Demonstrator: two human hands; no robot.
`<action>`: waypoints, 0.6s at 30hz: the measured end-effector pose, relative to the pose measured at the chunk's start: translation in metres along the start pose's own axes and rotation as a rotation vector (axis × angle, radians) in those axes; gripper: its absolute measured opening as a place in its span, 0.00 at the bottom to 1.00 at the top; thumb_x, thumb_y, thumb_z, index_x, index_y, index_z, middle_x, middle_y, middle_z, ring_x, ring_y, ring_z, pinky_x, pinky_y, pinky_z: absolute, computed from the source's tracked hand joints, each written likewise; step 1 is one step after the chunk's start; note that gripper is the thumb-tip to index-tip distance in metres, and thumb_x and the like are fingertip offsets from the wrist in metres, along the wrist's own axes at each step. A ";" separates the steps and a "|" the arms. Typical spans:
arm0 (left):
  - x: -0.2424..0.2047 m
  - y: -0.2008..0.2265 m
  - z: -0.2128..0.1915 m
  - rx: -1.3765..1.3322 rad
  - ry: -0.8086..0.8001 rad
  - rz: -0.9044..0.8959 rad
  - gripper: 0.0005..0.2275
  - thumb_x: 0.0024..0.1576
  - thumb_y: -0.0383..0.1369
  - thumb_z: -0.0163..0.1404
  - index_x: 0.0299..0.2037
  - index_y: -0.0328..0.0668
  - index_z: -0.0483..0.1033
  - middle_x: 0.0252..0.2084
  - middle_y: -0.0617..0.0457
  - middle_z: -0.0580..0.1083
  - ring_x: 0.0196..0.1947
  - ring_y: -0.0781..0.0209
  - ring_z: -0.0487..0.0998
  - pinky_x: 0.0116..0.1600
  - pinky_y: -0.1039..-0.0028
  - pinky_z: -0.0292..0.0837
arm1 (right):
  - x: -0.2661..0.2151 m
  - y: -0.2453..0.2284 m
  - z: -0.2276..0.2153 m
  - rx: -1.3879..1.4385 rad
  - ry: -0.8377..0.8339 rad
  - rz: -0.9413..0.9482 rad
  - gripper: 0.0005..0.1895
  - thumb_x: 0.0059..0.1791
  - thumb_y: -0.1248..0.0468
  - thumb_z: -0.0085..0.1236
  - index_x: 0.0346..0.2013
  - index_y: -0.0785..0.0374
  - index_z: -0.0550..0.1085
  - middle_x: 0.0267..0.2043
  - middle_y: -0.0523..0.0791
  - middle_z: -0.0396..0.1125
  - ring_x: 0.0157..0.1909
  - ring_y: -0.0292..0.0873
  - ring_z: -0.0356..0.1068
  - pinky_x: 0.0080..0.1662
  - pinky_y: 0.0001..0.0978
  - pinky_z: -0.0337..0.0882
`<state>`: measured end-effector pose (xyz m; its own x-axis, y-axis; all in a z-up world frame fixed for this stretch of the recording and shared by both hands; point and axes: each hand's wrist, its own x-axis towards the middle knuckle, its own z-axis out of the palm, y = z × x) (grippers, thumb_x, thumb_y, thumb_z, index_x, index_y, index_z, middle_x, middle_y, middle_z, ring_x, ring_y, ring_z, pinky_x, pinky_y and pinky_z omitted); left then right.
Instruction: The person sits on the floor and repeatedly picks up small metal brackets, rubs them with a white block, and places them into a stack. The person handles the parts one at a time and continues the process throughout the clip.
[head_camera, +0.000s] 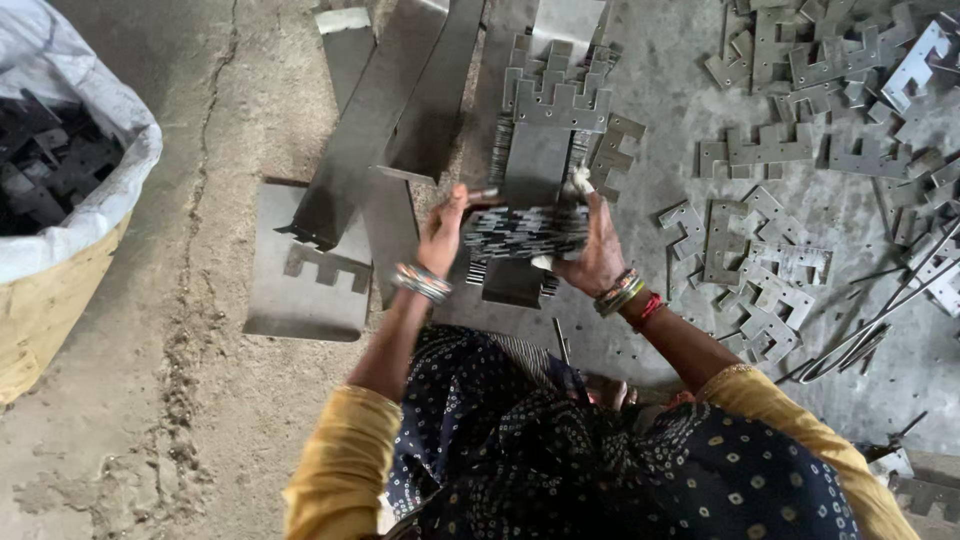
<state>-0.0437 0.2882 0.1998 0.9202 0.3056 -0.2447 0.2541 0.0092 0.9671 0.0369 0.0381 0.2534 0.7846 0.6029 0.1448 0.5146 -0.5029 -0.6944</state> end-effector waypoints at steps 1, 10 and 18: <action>-0.005 -0.009 0.011 -0.081 0.132 -0.122 0.34 0.65 0.62 0.31 0.65 0.44 0.76 0.47 0.31 0.77 0.47 0.41 0.80 0.55 0.50 0.77 | 0.000 -0.005 0.004 -0.049 0.014 0.014 0.65 0.32 0.54 0.78 0.71 0.69 0.46 0.66 0.63 0.52 0.68 0.66 0.55 0.67 0.57 0.61; 0.013 -0.015 0.024 -0.101 0.036 -0.093 0.43 0.58 0.69 0.21 0.77 0.50 0.51 0.79 0.45 0.51 0.79 0.54 0.48 0.78 0.66 0.44 | 0.007 -0.035 -0.001 -0.041 0.052 -0.056 0.70 0.27 0.60 0.81 0.74 0.65 0.46 0.74 0.61 0.44 0.75 0.66 0.46 0.72 0.55 0.56; 0.003 0.013 0.026 -0.614 -0.044 0.022 0.44 0.58 0.69 0.24 0.77 0.45 0.44 0.81 0.51 0.43 0.79 0.59 0.40 0.77 0.65 0.34 | -0.002 -0.038 0.010 -0.111 0.053 -0.104 0.66 0.27 0.61 0.79 0.71 0.68 0.49 0.70 0.69 0.44 0.72 0.70 0.45 0.68 0.57 0.57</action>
